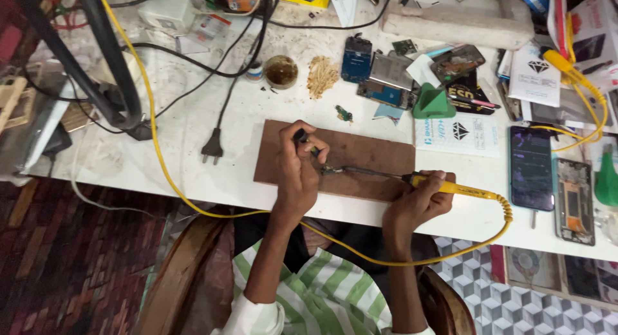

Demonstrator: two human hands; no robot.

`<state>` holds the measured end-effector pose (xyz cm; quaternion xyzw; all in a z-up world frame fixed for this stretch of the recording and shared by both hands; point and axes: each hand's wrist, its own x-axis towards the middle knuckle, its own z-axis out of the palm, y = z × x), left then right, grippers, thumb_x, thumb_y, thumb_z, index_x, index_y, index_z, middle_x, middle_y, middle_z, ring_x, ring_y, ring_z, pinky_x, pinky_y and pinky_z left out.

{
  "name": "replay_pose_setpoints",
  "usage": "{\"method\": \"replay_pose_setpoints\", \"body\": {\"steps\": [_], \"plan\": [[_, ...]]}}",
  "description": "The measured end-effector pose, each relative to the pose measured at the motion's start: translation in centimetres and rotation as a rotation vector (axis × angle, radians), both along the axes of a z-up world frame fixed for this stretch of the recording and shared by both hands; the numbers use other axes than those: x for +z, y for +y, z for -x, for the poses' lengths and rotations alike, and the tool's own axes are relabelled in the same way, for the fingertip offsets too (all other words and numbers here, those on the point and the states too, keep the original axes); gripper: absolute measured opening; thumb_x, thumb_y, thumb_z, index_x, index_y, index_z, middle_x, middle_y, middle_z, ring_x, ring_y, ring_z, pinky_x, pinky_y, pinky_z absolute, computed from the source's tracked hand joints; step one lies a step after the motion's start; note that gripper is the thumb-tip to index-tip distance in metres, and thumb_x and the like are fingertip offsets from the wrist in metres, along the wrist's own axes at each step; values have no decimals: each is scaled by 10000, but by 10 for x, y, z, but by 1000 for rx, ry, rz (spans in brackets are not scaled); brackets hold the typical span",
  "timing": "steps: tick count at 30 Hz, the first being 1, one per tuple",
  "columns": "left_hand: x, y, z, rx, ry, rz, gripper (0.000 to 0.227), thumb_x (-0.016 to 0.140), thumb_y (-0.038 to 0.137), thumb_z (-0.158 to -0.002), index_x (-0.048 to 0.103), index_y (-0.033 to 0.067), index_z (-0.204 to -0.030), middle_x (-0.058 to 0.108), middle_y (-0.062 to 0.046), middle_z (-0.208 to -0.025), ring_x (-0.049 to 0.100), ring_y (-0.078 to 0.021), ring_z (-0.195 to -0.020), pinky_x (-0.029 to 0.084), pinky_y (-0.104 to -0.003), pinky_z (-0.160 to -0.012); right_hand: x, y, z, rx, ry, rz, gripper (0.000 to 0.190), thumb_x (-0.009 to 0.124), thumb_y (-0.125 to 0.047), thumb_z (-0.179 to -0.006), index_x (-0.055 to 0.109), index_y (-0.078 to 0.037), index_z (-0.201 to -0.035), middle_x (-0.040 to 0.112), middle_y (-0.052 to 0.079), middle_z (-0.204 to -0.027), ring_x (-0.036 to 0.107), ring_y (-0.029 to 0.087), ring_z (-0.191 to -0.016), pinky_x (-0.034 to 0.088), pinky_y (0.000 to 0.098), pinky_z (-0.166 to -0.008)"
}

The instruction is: The person solders a small electronic component on a wooden board using a soldering iron and solder wire. They repeatedly apply heat and solder to the component, occasionally cleaning the iron tip in a small container.

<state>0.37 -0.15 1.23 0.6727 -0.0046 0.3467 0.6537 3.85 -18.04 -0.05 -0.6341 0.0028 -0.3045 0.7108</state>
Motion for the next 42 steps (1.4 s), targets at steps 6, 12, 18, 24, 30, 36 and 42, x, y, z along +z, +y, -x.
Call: {"method": "replay_pose_setpoints", "body": {"steps": [6, 12, 18, 24, 30, 36, 42], "plan": [[-1, 1, -2, 9, -22, -32, 300, 325, 300, -1181, 419, 35, -1287, 589, -83, -781, 556, -143, -708, 489, -303, -729, 0, 0, -1, 1, -22, 7, 331, 470, -265, -1155, 478, -60, -895, 458, -22, -721, 394, 42, -589, 335, 218, -512], [-1, 2, -2, -3, -8, -25, 286, 326, 284, -1182, 423, 34, -1282, 585, -82, -777, 544, -149, -700, 485, -303, -716, -1, 0, -2, -2, -68, 43, 344, 477, -245, -1169, 471, -45, -889, 442, -17, -734, 374, 43, -616, 328, 223, -541], [0, 1, -3, 2, -9, -27, 247, 328, 230, -1163, 420, 29, -1274, 580, -86, -757, 540, -151, -685, 477, -307, -702, -3, -2, -1, -7, -80, 50, 333, 473, -220, -1156, 452, -44, -874, 453, -11, -736, 411, 53, -637, 372, 233, -586], [-5, 2, -2, 1, -16, -47, 181, 313, 104, -1153, 403, 30, -1292, 584, -94, -777, 551, -156, -704, 497, -316, -738, -13, -5, 2, -72, -168, 135, 319, 498, -199, -1156, 475, -16, -895, 507, 25, -821, 449, 84, -741, 398, 257, -706], [-5, 1, -3, -3, -30, -25, 205, 324, 41, -1105, 407, 23, -1292, 593, -103, -796, 557, -161, -711, 503, -310, -753, -11, -7, 4, -75, -191, 216, 340, 522, -214, -1167, 492, -18, -890, 495, 36, -845, 442, 87, -693, 392, 250, -657], [-2, 2, 0, 25, -22, -28, 270, 314, -47, -1014, 398, 23, -1261, 584, -83, -779, 545, -167, -708, 492, -309, -760, 18, -12, -16, 98, -80, -220, 317, 542, -328, -1149, 522, -70, -967, 415, -28, -695, 371, 48, -520, 319, 222, -458], [-4, 0, -1, 48, -30, 49, 183, 332, -22, -1065, 407, 10, -1228, 580, -104, -771, 546, -182, -703, 493, -330, -744, 43, 12, -65, 395, -15, -127, 224, 590, -287, -1114, 582, -66, -1154, 577, 40, -767, 401, 39, -492, 296, 200, -436]]}}
